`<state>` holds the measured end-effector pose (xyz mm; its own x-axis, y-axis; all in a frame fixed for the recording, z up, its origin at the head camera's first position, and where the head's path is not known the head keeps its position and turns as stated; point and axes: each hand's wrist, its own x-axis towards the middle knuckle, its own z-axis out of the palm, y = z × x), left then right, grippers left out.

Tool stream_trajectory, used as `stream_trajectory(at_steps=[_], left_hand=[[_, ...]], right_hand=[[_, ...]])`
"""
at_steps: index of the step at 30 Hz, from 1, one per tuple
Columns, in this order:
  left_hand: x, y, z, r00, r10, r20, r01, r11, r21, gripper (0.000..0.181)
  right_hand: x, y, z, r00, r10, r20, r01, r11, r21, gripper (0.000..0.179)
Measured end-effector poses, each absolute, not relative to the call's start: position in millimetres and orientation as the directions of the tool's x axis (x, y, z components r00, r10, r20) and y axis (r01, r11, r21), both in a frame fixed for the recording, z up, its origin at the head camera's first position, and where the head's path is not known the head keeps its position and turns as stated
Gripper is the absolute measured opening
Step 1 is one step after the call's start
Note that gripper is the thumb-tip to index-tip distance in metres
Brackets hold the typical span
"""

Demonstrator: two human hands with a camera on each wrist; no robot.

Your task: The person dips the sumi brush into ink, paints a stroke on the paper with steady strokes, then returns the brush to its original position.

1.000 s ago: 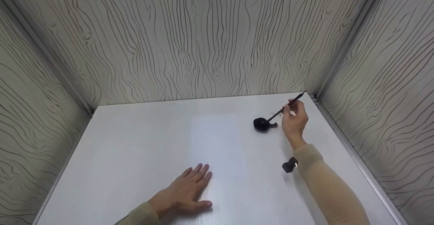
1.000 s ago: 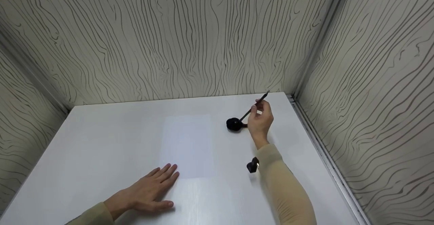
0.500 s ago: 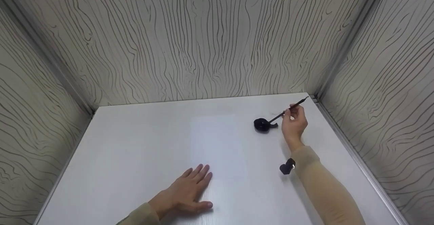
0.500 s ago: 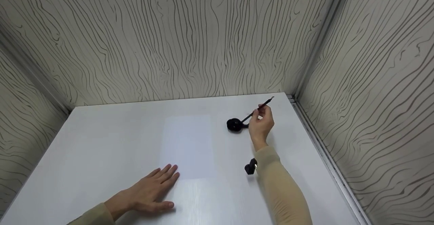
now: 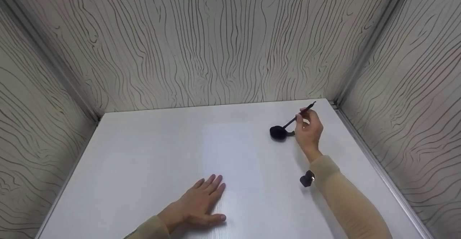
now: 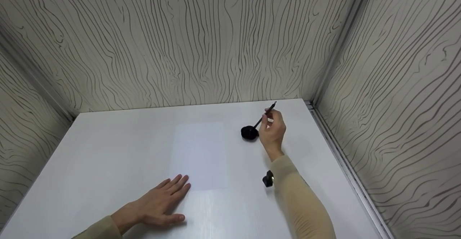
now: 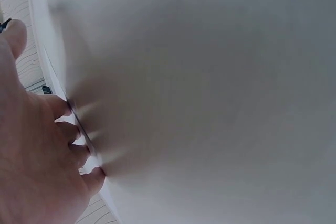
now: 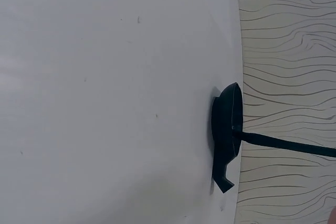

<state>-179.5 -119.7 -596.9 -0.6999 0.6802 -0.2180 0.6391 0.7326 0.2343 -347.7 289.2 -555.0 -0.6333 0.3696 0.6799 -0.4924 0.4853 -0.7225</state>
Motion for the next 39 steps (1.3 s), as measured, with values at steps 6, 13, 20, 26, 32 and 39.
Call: stream_trajectory(at_steps=[6,13,20,26,32,39], left_hand=[[-179.4,-120.8,-596.4,-0.697,0.684,-0.214,0.636,0.728,0.254,0.106],[-179.4,-122.4,-596.5,-0.692,0.691,-0.207,0.634,0.720,0.284,0.105],[-179.2,-121.7,-596.0,-0.694,0.687,-0.214,0.634,0.725,0.270,0.104],[-179.2,-121.3,-596.2,-0.694,0.687,-0.215,0.635,0.725,0.265,0.104],[-179.4,-121.3,-596.6,-0.693,0.689,-0.212,0.637,0.724,0.265,0.104],[-179.2,-121.2,-596.0,-0.688,0.693,-0.216,0.640,0.720,0.268,0.105]], right_hand=[[-343.7,284.0,-562.5,-0.612,0.201,0.764,-0.556,0.578,-0.598,0.016],[-341.1,283.0,-567.2,-0.618,0.059,0.784,-0.590,0.624,-0.513,0.013],[-340.7,288.4,-560.2,-0.616,0.170,0.769,-0.566,0.584,-0.582,0.014],[-341.3,296.6,-551.5,-0.625,0.278,0.730,-0.508,0.565,-0.650,0.016],[-341.4,306.2,-547.4,-0.650,0.324,0.688,-0.471,0.538,-0.699,0.019],[-341.0,316.1,-543.2,-0.628,0.331,0.704,-0.471,0.559,-0.683,0.019]])
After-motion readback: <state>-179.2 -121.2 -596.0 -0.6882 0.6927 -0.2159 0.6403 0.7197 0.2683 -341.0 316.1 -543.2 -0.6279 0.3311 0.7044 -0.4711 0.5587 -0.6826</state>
